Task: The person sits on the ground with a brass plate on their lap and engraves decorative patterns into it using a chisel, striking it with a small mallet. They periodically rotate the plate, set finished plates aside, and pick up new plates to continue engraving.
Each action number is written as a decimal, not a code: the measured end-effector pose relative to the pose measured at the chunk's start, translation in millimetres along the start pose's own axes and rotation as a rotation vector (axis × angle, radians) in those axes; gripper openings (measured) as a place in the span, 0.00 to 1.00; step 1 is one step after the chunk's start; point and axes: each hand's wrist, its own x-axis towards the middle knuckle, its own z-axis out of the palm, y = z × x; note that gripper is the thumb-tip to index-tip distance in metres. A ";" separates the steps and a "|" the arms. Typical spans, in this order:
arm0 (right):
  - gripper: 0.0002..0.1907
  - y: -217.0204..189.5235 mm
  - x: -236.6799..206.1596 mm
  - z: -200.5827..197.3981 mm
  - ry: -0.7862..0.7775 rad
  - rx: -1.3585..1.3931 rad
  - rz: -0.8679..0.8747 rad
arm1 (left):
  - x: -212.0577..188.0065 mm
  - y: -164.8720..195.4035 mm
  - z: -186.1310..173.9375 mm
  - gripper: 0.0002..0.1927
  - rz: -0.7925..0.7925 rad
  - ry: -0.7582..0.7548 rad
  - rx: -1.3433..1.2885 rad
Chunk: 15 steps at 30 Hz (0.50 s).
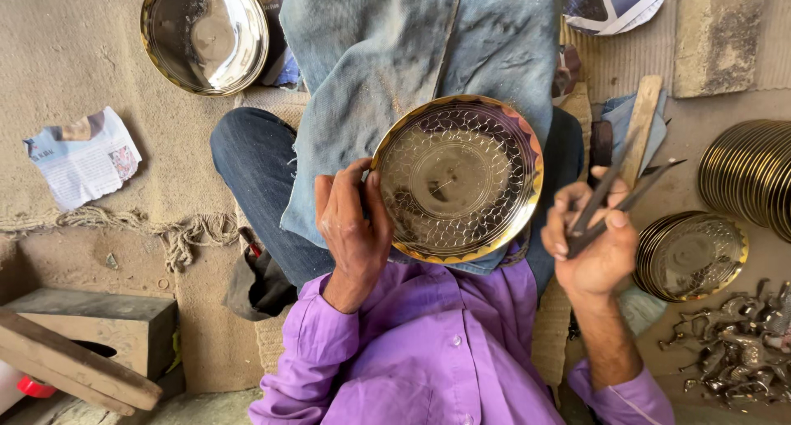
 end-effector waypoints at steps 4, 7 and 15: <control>0.31 22.0 2.0 4.1 0.009 -0.083 -0.046 | -1.7 4.9 -1.8 0.10 0.063 0.034 -0.009; 0.32 29.4 4.5 7.4 0.075 -0.331 -0.101 | -1.3 7.7 -3.6 0.09 0.052 0.021 -0.014; 0.30 22.8 -0.5 14.9 0.194 -0.529 -0.186 | 1.3 29.7 0.0 0.07 0.055 -0.064 -0.184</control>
